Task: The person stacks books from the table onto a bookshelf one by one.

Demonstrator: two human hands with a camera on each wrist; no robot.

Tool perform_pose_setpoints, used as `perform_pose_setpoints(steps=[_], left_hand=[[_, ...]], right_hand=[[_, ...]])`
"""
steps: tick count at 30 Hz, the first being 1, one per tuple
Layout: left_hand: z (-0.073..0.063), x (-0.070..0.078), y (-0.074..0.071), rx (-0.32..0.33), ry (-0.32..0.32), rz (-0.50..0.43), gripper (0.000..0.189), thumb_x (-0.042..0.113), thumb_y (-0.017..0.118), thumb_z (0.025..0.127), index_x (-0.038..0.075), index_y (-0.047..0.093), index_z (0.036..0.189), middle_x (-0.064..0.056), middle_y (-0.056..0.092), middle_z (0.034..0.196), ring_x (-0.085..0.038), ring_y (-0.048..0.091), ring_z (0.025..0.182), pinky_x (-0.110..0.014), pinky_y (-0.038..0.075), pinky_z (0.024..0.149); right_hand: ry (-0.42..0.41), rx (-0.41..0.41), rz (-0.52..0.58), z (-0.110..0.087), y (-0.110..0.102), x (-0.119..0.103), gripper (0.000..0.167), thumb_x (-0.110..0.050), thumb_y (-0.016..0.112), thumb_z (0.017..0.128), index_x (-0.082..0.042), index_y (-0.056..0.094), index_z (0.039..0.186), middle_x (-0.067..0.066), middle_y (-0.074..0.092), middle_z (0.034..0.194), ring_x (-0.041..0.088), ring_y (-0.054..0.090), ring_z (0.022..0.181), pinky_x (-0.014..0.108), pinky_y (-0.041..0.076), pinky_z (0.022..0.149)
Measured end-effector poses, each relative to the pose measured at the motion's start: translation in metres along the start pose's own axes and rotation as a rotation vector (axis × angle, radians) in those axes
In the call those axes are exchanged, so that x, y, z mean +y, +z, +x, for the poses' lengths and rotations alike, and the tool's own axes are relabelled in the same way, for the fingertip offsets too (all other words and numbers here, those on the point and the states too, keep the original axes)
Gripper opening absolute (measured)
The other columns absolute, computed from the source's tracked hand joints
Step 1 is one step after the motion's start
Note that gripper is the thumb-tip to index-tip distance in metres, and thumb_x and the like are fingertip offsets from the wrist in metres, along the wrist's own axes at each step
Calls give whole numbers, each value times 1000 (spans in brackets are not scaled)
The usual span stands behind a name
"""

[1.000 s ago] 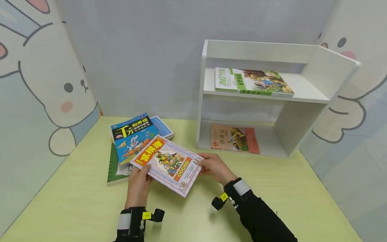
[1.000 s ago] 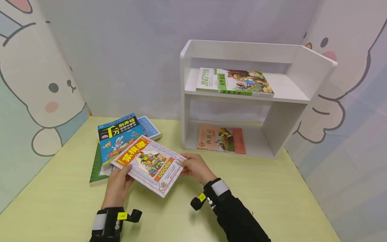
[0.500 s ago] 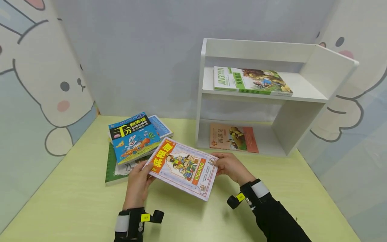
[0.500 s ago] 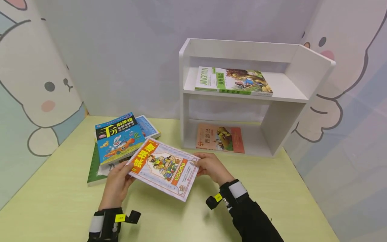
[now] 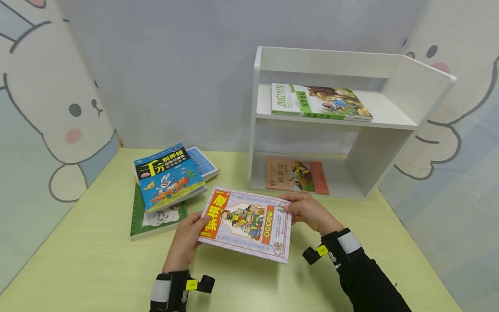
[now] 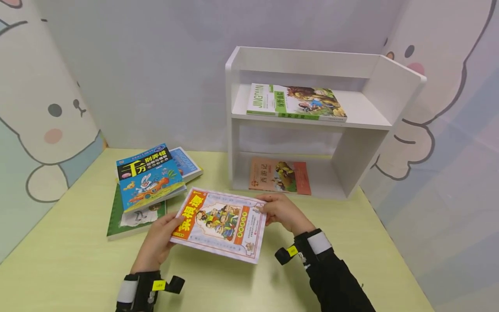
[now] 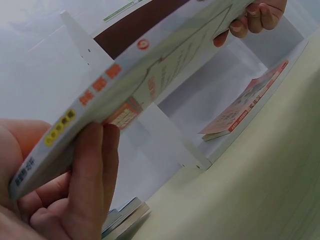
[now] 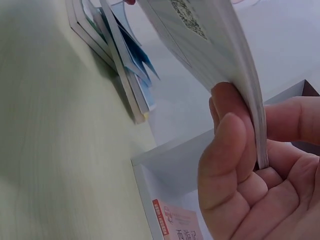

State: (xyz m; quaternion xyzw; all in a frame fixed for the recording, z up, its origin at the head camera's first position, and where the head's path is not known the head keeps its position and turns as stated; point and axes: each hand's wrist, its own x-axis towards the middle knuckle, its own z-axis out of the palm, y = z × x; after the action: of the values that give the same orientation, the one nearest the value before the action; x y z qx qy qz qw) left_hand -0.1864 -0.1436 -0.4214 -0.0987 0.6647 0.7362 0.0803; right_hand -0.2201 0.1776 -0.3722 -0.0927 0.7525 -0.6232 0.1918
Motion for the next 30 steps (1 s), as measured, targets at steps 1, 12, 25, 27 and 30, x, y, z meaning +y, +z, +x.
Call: perform_pose_setpoints(steps=[1, 12, 25, 27, 30], left_hand=[[0, -1, 1, -9, 1, 9, 40, 21, 54, 100, 0, 54, 133, -15, 64, 107, -17, 63, 78, -26, 55, 66], [-6, -3, 9, -85, 16, 22, 41, 24, 53, 100, 5, 52, 136, -13, 64, 98, -19, 64, 74, -28, 55, 64], [-6, -3, 12, -89, 96, -58, 40, 20, 47, 103, 8, 46, 141, -13, 62, 102, -18, 64, 79, -29, 55, 66], [-6, -3, 13, -76, 104, -80, 39, 20, 47, 104, 8, 46, 141, -13, 62, 103, -18, 64, 79, -29, 55, 65], [-5, -2, 14, -43, 108, -104, 42, 23, 48, 103, 9, 45, 142, -15, 61, 109, -17, 64, 82, -29, 56, 67]], right_hand=[[1, -5, -3, -1, -2, 0, 48, -2, 52, 91, 12, 45, 136, 12, 68, 105, 19, 68, 78, 27, 54, 60], [-22, -51, -46, -8, -9, -3, 44, 0, 52, 93, 13, 47, 134, 15, 67, 107, 20, 68, 77, 28, 53, 58], [-20, 27, -5, -13, -2, 1, 51, -10, 53, 100, 8, 34, 144, 19, 62, 118, 19, 67, 89, 30, 56, 73], [-17, 34, 41, -14, 0, 2, 55, -11, 52, 100, 7, 29, 146, 18, 62, 117, 19, 67, 90, 30, 56, 75], [-22, 7, 87, -17, 5, 4, 59, -11, 53, 100, 9, 24, 147, 15, 62, 115, 19, 67, 92, 30, 56, 76]])
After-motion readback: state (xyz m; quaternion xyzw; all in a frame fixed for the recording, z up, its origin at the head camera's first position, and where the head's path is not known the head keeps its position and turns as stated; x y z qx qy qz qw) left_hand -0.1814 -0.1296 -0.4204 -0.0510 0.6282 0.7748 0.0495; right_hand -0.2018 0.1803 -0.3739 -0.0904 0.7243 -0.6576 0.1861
